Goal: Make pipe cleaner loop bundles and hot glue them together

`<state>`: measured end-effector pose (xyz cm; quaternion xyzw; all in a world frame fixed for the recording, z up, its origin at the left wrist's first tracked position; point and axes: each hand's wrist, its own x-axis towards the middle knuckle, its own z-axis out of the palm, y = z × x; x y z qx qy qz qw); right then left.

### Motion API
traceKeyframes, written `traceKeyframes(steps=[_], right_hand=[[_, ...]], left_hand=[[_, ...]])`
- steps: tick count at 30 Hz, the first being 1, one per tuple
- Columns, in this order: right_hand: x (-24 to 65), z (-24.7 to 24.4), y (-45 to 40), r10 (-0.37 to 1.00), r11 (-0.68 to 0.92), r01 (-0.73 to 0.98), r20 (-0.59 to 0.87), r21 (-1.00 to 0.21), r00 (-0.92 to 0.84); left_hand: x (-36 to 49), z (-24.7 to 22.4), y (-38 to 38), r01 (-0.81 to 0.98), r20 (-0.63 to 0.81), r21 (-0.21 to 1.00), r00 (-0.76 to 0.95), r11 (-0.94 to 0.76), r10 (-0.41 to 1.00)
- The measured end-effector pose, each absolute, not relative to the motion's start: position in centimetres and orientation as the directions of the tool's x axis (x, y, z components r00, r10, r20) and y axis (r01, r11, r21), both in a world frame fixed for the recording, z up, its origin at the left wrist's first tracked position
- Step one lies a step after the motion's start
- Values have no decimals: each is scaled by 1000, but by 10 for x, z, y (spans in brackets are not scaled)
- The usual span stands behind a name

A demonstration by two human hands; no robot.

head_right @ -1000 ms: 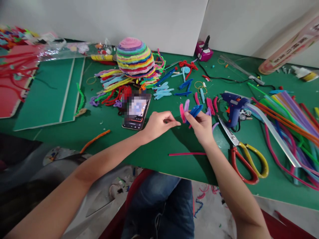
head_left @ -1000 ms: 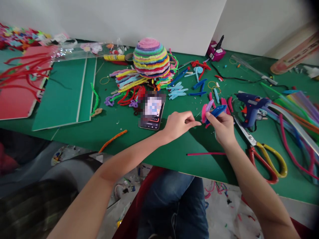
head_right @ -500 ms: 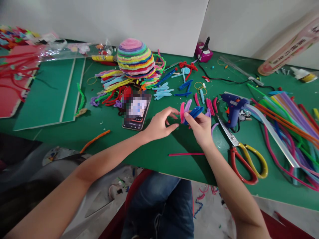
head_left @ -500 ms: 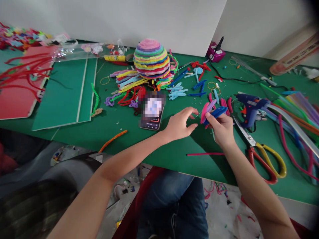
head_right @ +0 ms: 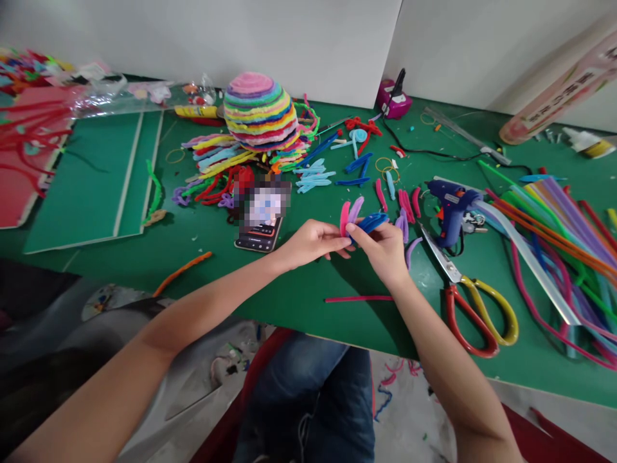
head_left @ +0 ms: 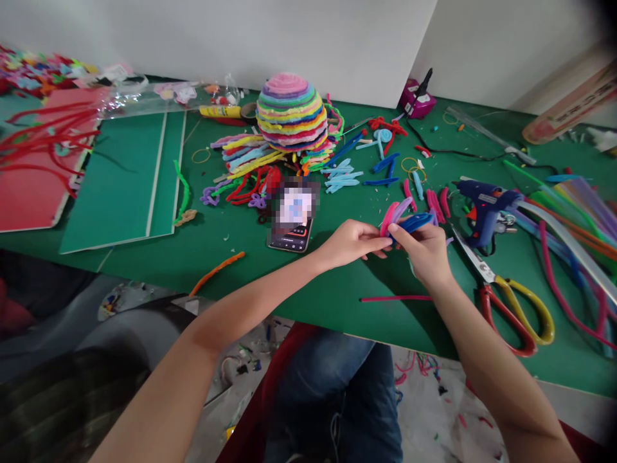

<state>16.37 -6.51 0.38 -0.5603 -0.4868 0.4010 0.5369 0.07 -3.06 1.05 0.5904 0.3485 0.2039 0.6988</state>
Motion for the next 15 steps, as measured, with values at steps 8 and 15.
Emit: traceKeyframes(steps=[8,15], right_hand=[[162,4,-66,982,46,122,68,-991,179],[164,5,-66,989,81,157,99,-984,110]], left_hand=[[3,13,-32,145,-254,967,640,211,725],[5,19,-35,86,-268,960,569,267,778]])
